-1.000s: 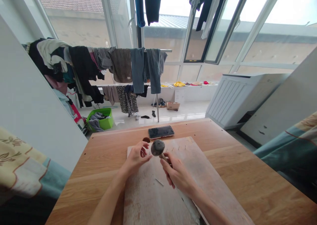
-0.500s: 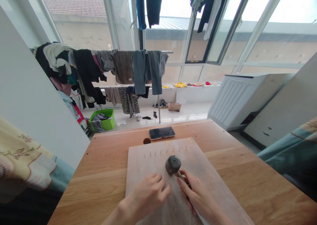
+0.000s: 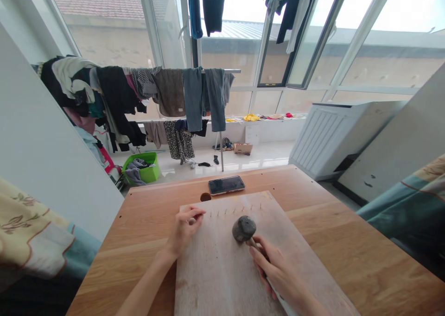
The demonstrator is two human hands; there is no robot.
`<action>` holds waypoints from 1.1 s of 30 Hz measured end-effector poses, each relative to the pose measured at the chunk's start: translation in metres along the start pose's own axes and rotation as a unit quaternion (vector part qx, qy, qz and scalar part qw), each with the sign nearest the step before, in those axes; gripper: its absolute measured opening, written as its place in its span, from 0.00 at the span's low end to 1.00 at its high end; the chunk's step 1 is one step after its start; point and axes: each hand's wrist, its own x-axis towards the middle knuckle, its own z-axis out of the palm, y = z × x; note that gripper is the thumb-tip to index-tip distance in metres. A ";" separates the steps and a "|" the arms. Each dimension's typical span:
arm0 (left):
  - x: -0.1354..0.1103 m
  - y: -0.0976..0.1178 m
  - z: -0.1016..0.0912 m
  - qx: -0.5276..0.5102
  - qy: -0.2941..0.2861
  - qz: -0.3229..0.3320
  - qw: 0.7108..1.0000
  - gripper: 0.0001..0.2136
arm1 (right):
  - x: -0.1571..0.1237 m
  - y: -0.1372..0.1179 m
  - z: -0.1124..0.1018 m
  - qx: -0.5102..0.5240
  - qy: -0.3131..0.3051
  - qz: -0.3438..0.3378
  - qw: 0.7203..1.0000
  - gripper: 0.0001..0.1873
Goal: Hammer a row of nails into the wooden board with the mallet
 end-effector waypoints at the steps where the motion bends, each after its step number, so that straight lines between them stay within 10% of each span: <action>1: -0.001 0.000 0.001 0.001 -0.003 0.000 1.000 0.10 | 0.000 0.000 0.000 0.001 -0.001 0.000 1.000 0.22; 18: -0.001 -0.009 0.008 0.039 -0.018 0.020 0.999 0.10 | 0.003 0.001 -0.002 0.012 0.004 -0.003 1.000 0.21; 33: 0.002 -0.004 0.009 -0.024 -0.018 -0.026 0.999 0.09 | 0.054 -0.075 0.060 0.009 -0.037 -0.066 0.997 0.14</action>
